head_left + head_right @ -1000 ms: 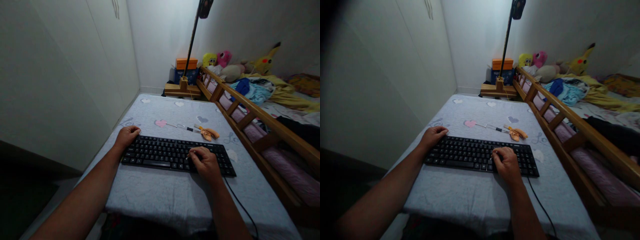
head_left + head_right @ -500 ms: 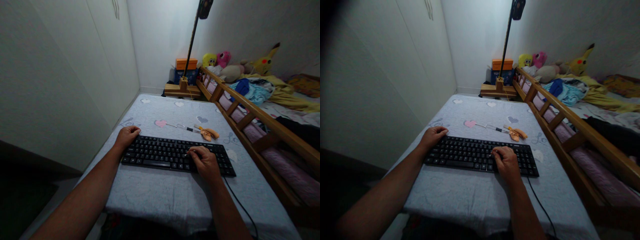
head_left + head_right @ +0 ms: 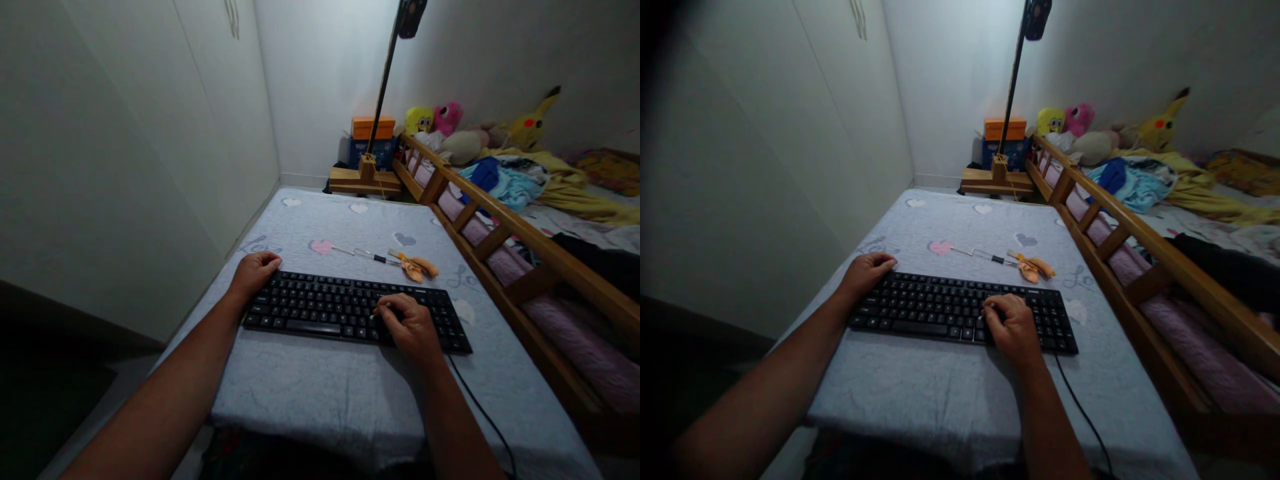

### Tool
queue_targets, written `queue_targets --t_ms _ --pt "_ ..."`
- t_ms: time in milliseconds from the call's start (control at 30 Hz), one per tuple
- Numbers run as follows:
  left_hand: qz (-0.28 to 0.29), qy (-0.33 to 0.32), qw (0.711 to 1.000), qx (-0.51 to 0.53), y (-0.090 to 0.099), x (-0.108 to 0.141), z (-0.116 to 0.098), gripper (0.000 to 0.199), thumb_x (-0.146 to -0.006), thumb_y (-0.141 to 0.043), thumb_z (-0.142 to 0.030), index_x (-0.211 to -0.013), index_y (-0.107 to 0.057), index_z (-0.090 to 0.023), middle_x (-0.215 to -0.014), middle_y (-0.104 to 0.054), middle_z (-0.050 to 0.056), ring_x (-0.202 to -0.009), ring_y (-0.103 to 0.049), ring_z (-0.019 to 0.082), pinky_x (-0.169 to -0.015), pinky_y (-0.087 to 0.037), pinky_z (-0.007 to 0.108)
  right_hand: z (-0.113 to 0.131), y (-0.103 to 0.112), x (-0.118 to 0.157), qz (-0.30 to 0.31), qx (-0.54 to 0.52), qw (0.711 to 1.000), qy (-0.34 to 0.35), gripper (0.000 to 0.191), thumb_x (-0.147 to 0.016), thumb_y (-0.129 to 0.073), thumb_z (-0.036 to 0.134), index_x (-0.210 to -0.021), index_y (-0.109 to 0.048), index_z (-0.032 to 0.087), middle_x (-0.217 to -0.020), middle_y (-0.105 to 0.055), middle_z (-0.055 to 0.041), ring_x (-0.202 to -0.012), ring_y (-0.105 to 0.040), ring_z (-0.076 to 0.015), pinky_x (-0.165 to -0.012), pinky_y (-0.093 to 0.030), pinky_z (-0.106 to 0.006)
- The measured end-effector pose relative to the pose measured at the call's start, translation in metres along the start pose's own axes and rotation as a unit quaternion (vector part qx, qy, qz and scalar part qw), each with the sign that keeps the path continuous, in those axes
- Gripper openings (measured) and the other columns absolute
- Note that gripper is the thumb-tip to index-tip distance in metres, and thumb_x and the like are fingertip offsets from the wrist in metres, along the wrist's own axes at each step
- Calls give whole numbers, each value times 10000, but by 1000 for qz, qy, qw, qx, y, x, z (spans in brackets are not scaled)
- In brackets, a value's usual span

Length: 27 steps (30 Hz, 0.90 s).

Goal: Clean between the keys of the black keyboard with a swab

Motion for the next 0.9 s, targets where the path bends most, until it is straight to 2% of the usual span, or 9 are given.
queue_targets --t_ms 467,633,900 --pt "0 -2 1000 -7 0 0 -2 336 -719 -597 -490 -761 -711 -176 -714 -708 29 -677 -621 195 -665 -449 290 -2 -1 -2 -21 17 1000 -1 155 -880 -553 260 -846 -700 228 -859 -713 -52 -852 -635 -225 -817 -465 -378" --pt "0 -6 1000 -3 1 1 -2 333 -716 -603 -486 -756 -711 -173 -704 -703 30 -681 -622 196 -659 -445 289 -3 2 -1 -47 26 998 -9 158 -867 -553 278 -840 -699 224 -855 -709 -60 -842 -635 -230 -802 -468 -382" --pt "4 -4 1000 3 -1 0 4 338 -734 -601 -484 -774 -712 -168 -719 -705 31 -684 -621 190 -663 -450 286 -7 4 0 -64 50 996 -25 164 -866 -546 286 -839 -692 215 -849 -699 -64 -836 -622 -236 -811 -457 -402"
Point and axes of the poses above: each hand's wrist, its own x-axis away from the middle knuckle, its own y-axis out of the back of the hand, z = x × y, the point moved 2 cm from there along -x, towards the middle knuckle
